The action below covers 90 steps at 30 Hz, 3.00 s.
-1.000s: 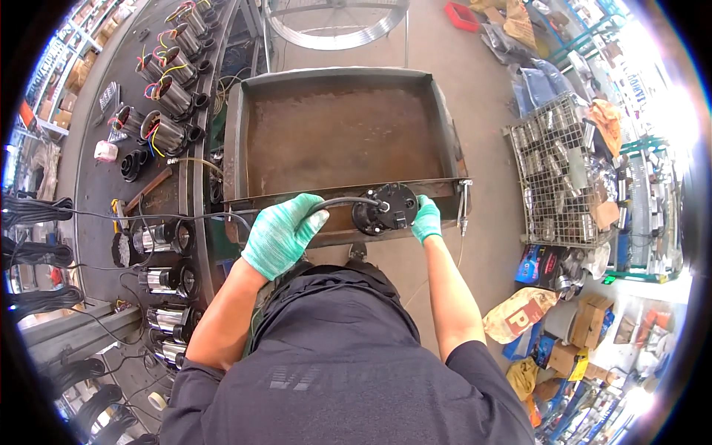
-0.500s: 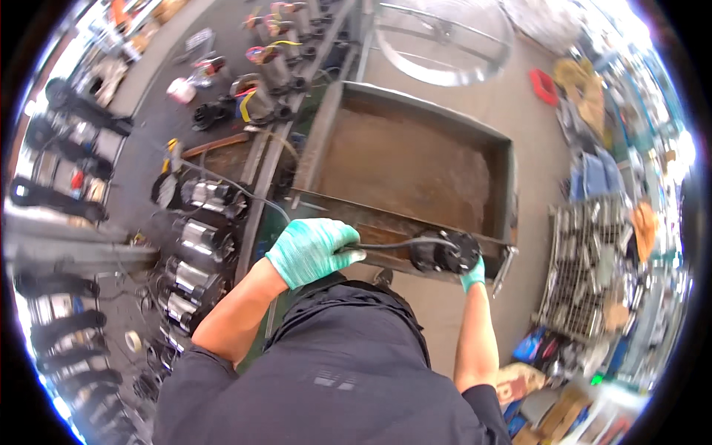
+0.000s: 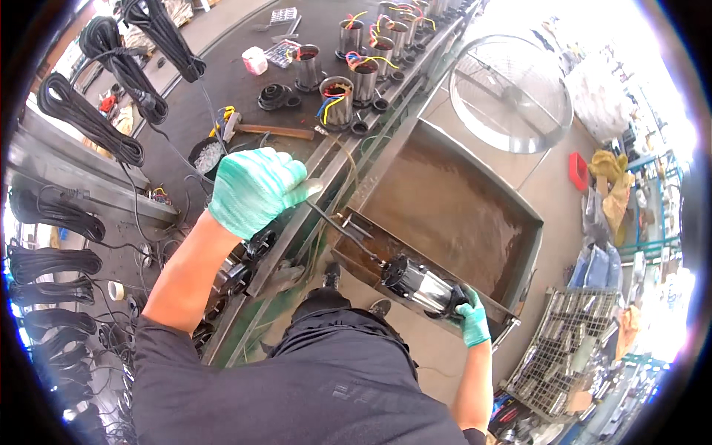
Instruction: The person removes a pump from a water testing tank, moves a fan and the tank, and retrieves another pump. The person then fits pump parts together on a workbench and secures them using a pneumatic tool with a coworker.
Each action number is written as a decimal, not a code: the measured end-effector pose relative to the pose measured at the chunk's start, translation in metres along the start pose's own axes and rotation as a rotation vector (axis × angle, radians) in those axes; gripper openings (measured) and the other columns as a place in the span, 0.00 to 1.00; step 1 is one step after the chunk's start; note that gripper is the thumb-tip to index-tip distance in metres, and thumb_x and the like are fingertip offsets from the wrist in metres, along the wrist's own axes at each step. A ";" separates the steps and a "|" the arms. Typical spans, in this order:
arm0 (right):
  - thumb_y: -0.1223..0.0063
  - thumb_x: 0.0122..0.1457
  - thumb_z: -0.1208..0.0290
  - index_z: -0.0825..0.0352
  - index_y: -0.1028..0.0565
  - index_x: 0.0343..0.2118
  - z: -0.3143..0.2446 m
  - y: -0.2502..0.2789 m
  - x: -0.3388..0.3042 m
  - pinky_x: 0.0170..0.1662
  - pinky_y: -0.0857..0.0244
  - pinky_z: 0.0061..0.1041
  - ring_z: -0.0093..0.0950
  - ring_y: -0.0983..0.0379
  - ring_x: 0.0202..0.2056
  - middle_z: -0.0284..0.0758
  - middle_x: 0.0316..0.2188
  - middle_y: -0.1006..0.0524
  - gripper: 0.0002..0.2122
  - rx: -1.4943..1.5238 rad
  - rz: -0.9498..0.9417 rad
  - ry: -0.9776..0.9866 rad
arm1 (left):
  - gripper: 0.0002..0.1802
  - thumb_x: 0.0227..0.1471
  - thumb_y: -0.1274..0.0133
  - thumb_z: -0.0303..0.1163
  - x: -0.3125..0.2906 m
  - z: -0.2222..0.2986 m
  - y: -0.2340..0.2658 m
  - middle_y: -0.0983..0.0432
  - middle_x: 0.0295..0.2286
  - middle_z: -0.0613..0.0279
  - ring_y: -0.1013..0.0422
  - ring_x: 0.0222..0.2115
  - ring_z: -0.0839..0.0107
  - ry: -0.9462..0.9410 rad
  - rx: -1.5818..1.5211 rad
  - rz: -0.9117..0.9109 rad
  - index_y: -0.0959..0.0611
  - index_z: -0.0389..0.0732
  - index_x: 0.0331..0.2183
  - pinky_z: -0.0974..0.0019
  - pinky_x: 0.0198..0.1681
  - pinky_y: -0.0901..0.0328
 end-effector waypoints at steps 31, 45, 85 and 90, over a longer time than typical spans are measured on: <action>0.39 0.58 0.47 0.69 0.32 0.54 -0.104 -0.503 0.209 0.43 0.32 0.25 0.26 0.28 0.40 0.36 0.44 0.24 0.31 -0.471 -0.251 0.137 | 0.12 0.58 0.45 0.25 -0.127 -0.270 -0.095 0.17 0.35 0.58 0.24 0.35 0.73 0.970 -0.615 0.068 0.18 0.35 0.45 0.69 0.44 0.31; 0.49 0.68 0.63 0.70 0.24 0.44 -0.036 -0.175 0.046 0.28 0.31 0.23 0.20 0.27 0.23 0.32 0.26 0.22 0.13 -0.189 0.191 0.137 | 0.15 0.53 0.42 0.23 -0.091 -0.136 -0.102 0.22 0.45 0.54 0.24 0.44 0.59 0.563 -0.588 0.088 0.19 0.36 0.45 0.63 0.48 0.29; 0.55 0.63 0.58 0.61 0.23 0.22 -0.048 0.089 0.083 0.31 0.30 0.42 0.42 0.24 0.25 0.39 0.22 0.22 0.17 -1.266 0.827 0.477 | 0.21 0.60 0.55 0.47 -0.013 0.167 -0.356 0.22 0.26 0.55 0.25 0.29 0.52 0.239 -0.180 -0.491 0.18 0.43 0.24 0.49 0.35 0.30; 0.55 0.64 0.57 0.61 0.23 0.21 -0.047 0.096 0.088 0.30 0.31 0.44 0.45 0.24 0.23 0.41 0.21 0.22 0.18 -1.271 0.860 0.414 | 0.19 0.58 0.52 0.46 0.008 0.168 -0.364 0.22 0.25 0.55 0.25 0.28 0.52 0.193 -0.245 -0.476 0.18 0.43 0.24 0.49 0.33 0.30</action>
Point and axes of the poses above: each hand's wrist, its own x-axis towards the middle knuckle, its own y-axis out of the back of the hand, z = x × y, the point moved 8 cm from there along x, towards the middle knuckle
